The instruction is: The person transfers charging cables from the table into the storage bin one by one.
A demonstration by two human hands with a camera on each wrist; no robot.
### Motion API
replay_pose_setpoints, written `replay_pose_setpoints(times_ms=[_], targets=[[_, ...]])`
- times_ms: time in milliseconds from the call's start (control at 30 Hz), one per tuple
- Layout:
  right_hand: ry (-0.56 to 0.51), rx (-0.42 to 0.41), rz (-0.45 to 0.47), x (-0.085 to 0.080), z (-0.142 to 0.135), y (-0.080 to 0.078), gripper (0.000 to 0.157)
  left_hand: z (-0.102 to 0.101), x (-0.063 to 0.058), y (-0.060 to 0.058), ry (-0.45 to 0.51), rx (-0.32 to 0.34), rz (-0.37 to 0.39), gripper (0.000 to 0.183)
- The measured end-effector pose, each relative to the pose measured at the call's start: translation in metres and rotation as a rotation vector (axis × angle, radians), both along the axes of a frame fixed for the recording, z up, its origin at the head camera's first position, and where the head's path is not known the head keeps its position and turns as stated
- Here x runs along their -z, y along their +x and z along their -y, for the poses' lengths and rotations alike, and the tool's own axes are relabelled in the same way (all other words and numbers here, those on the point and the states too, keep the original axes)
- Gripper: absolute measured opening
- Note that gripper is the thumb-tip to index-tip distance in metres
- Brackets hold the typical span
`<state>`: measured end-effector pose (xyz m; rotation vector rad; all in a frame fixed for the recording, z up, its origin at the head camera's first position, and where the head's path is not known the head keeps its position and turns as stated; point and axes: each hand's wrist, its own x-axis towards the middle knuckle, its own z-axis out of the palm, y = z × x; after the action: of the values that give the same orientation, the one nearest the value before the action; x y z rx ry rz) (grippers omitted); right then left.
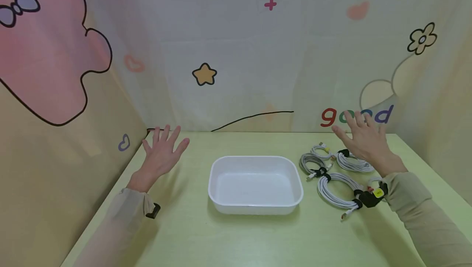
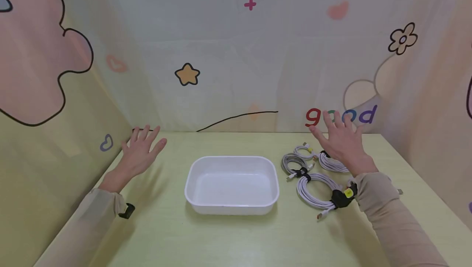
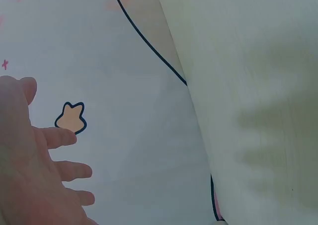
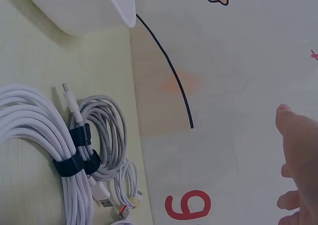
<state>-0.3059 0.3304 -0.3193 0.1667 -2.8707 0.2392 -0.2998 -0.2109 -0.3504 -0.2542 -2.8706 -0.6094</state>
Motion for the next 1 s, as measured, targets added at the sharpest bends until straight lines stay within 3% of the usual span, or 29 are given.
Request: replay_pose_setpoints(times_ms=[133,200,333,433,500,700,1000], targets=[[0.000,-0.006,0.003,0.001,0.002,-0.002,0.082,0.001,0.000,-0.001,0.031,0.033,0.016,0.075],[0.000,-0.012,0.007,0.001,0.004,-0.003,0.083,0.002,0.000,-0.001,0.097,0.085,0.084,0.073],[0.012,-0.020,0.042,0.001,0.007,-0.005,0.083,-0.003,0.002,0.003,0.394,0.228,0.383,0.072],[0.009,-0.042,0.106,0.002,0.010,-0.008,0.083,-0.013,0.007,0.006,0.634,0.261,0.581,0.064],[-0.002,-0.062,0.148,0.006,0.013,-0.009,0.081,-0.021,0.013,0.010,0.747,0.263,0.649,0.056],[-0.005,-0.121,0.248,0.018,0.019,-0.009,0.058,-0.042,0.029,0.021,0.849,0.208,0.749,0.051],[-0.045,-0.176,0.330,0.037,0.027,-0.017,0.029,-0.056,0.040,0.019,0.877,0.162,0.741,0.045]])
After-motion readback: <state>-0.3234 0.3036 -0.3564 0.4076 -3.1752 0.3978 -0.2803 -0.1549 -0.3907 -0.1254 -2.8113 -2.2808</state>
